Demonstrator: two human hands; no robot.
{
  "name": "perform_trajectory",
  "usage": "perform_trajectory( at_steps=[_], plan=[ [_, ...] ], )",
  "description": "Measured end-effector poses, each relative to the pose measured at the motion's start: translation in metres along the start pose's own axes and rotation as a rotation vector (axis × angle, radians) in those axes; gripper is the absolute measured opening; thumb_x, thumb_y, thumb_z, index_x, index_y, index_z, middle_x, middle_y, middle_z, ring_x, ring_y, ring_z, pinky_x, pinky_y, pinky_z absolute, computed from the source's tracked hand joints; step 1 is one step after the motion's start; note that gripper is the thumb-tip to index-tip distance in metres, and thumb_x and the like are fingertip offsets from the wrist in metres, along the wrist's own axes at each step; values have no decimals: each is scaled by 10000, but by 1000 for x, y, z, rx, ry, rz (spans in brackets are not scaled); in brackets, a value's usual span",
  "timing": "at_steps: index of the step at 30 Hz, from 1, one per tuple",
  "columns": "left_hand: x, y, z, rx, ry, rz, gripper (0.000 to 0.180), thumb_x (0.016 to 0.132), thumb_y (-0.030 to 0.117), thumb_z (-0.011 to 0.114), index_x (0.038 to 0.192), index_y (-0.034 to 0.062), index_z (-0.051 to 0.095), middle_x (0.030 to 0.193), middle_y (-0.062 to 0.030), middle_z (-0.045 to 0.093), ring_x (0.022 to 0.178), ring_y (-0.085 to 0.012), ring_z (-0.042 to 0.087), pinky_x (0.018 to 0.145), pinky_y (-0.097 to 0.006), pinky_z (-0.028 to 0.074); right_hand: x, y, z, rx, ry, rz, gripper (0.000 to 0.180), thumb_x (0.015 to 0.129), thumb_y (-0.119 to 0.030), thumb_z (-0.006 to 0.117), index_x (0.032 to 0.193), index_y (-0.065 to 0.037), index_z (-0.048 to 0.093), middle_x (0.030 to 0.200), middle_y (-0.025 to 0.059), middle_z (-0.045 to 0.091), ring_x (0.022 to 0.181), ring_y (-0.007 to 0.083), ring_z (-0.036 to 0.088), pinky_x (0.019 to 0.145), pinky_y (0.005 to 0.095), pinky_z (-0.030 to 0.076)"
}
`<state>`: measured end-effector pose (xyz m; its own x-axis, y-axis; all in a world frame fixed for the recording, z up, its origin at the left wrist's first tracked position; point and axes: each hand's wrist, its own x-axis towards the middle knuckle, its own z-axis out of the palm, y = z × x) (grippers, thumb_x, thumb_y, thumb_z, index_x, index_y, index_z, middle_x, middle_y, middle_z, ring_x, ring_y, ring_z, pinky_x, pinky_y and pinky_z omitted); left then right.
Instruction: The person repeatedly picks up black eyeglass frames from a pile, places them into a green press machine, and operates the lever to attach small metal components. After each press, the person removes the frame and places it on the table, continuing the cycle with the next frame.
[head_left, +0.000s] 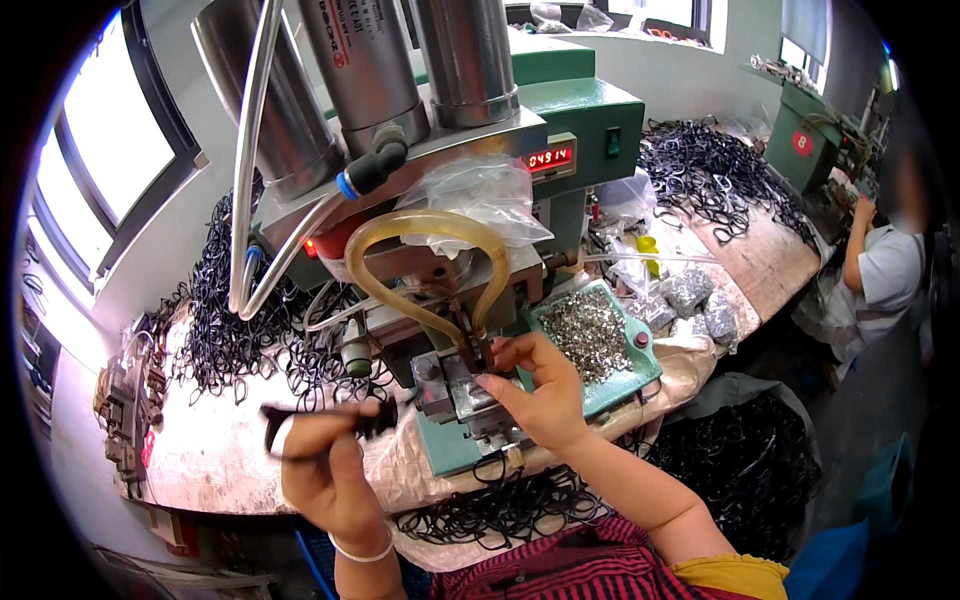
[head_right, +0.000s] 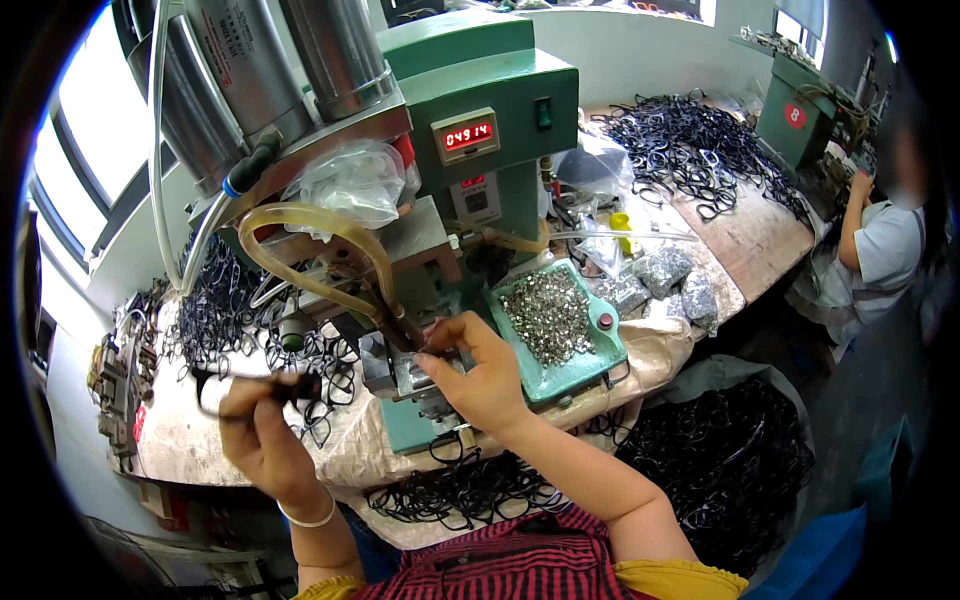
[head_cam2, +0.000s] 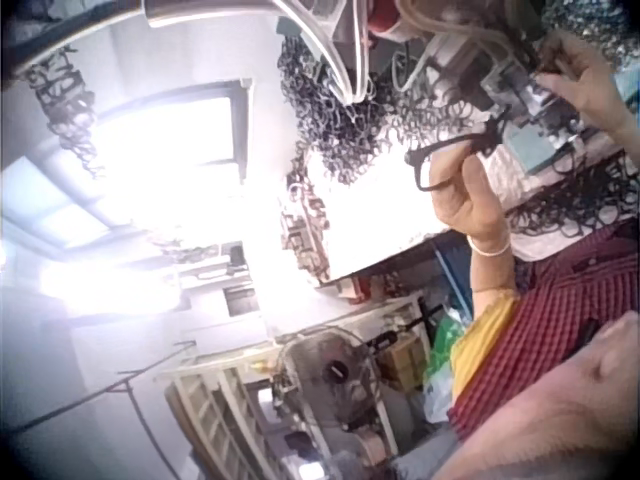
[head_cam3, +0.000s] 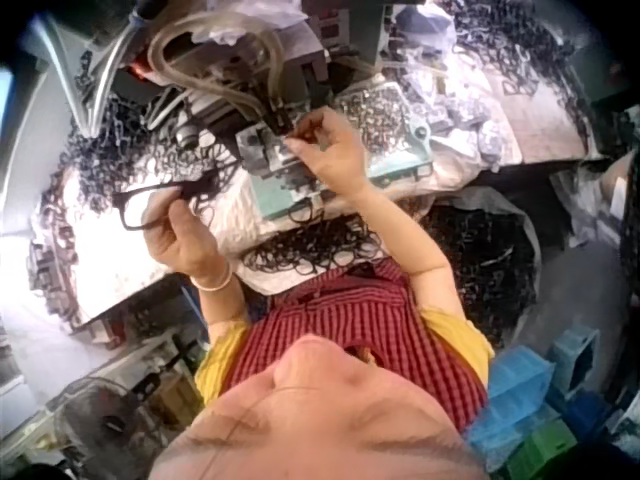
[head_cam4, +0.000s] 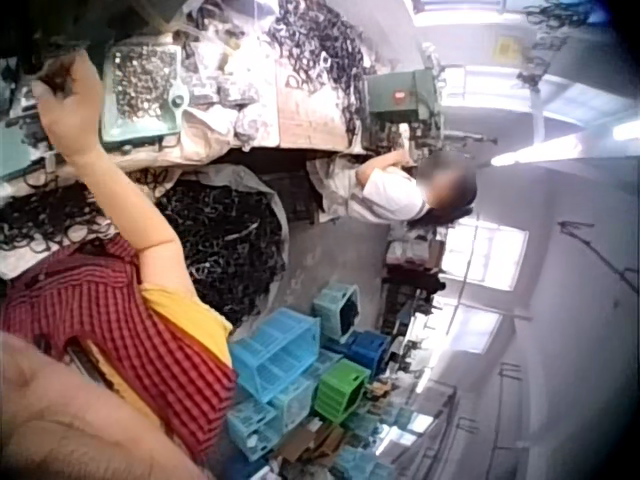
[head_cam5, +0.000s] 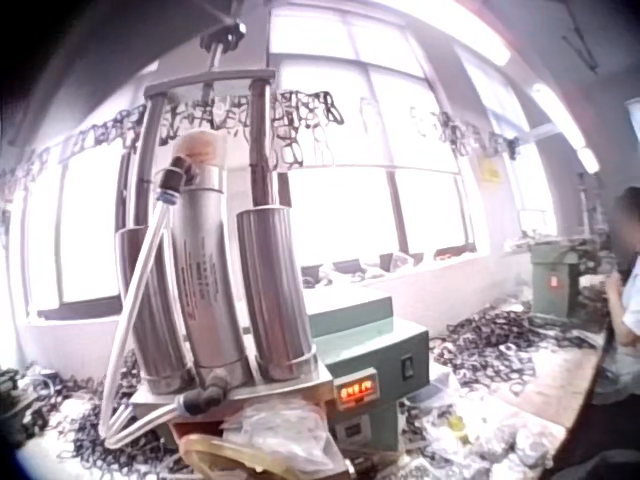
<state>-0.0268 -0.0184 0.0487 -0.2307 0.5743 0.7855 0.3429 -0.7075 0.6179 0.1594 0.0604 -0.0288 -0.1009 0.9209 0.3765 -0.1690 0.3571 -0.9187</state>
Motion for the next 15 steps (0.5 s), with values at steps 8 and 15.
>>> perform_trajectory(
  at_steps=[8,15],
  plan=[
    [19,-25,8,-48,31,-73,165,987,79,528,1079,-39,599,960,-127,657,872,-184,641,807,-301,515,1,-8,5,226,39,47,416,829,26,697,1178,20,469,1102,97,623,1021,143,614,932,283,461],
    [-10,-17,9,145,-507,272,117,916,68,577,858,51,678,892,-119,734,748,-215,627,815,-387,518,-11,-48,-29,-93,-168,119,478,818,-21,667,1277,-22,535,1168,113,646,1084,217,634,974,342,454]
  ],
)
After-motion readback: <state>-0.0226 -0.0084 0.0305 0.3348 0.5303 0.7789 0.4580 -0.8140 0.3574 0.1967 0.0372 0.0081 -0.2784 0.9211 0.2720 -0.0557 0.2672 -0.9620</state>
